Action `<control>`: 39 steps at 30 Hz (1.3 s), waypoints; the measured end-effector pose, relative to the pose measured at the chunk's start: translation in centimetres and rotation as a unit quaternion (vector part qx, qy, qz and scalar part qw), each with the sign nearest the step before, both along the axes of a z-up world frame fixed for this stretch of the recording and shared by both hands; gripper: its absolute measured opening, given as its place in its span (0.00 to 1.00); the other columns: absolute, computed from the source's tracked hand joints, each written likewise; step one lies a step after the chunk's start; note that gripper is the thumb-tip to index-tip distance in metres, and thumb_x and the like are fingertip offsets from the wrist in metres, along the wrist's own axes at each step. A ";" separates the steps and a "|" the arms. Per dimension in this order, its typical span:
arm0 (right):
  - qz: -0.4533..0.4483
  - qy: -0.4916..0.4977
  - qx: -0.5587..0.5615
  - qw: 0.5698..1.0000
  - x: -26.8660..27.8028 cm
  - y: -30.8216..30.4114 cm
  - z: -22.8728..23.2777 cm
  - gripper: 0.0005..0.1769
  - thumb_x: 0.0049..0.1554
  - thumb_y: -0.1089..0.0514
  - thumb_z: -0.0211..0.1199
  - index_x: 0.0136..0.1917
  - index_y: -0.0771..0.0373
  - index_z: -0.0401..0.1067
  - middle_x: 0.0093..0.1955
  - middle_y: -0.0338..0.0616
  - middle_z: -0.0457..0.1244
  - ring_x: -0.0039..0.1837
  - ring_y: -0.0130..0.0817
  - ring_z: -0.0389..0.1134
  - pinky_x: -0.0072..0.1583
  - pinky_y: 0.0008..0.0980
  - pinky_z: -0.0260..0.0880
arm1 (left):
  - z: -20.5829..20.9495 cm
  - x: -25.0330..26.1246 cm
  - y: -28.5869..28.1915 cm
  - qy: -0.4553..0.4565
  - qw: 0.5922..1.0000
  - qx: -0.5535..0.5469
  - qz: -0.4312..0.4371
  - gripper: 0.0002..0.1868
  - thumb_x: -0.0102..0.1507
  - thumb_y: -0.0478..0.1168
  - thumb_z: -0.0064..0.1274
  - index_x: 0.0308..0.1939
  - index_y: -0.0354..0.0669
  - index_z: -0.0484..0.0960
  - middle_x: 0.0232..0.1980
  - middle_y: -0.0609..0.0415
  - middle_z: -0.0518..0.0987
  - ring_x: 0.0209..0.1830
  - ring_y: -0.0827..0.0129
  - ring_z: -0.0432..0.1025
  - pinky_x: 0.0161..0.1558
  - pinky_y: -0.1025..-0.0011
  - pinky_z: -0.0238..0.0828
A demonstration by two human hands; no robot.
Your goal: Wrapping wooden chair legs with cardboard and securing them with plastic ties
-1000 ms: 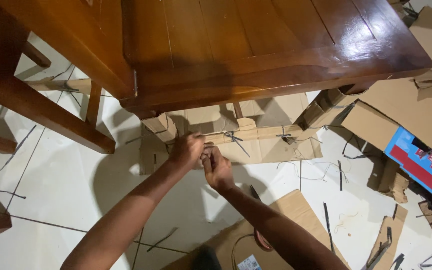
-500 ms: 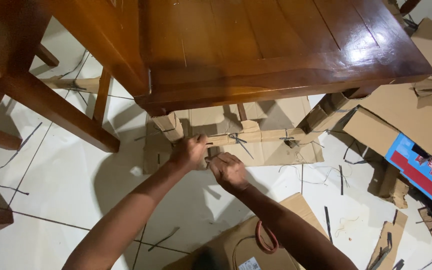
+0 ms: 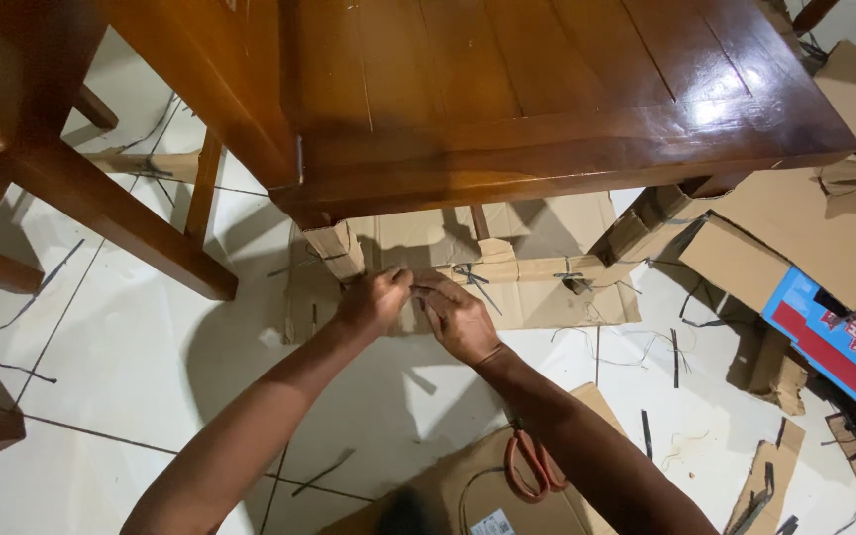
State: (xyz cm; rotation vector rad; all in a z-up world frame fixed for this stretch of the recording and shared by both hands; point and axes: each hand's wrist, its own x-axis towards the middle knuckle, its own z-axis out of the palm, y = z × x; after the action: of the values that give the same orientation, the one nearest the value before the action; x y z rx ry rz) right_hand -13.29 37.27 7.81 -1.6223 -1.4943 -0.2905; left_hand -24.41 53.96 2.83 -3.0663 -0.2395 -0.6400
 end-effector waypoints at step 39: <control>-0.016 0.557 -0.145 0.818 -0.5 1.9 -3.1 0.07 0.61 0.63 0.62 0.50 0.61 0.81 0.37 0.44 0.68 0.43 0.30 0.66 0.49 0.32 0.70 | 4.1 -0.5 -2.0 -0.045 0.945 -0.323 -0.028 0.07 0.70 0.33 0.43 0.46 0.46 0.77 0.38 0.47 0.77 0.38 0.46 0.76 0.42 0.59 0.75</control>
State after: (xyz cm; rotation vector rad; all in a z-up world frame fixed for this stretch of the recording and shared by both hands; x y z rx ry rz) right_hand -13.74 39.15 4.70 -1.5616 -0.5856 0.8076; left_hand -24.94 51.99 6.89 -3.6787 -0.4438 -0.8508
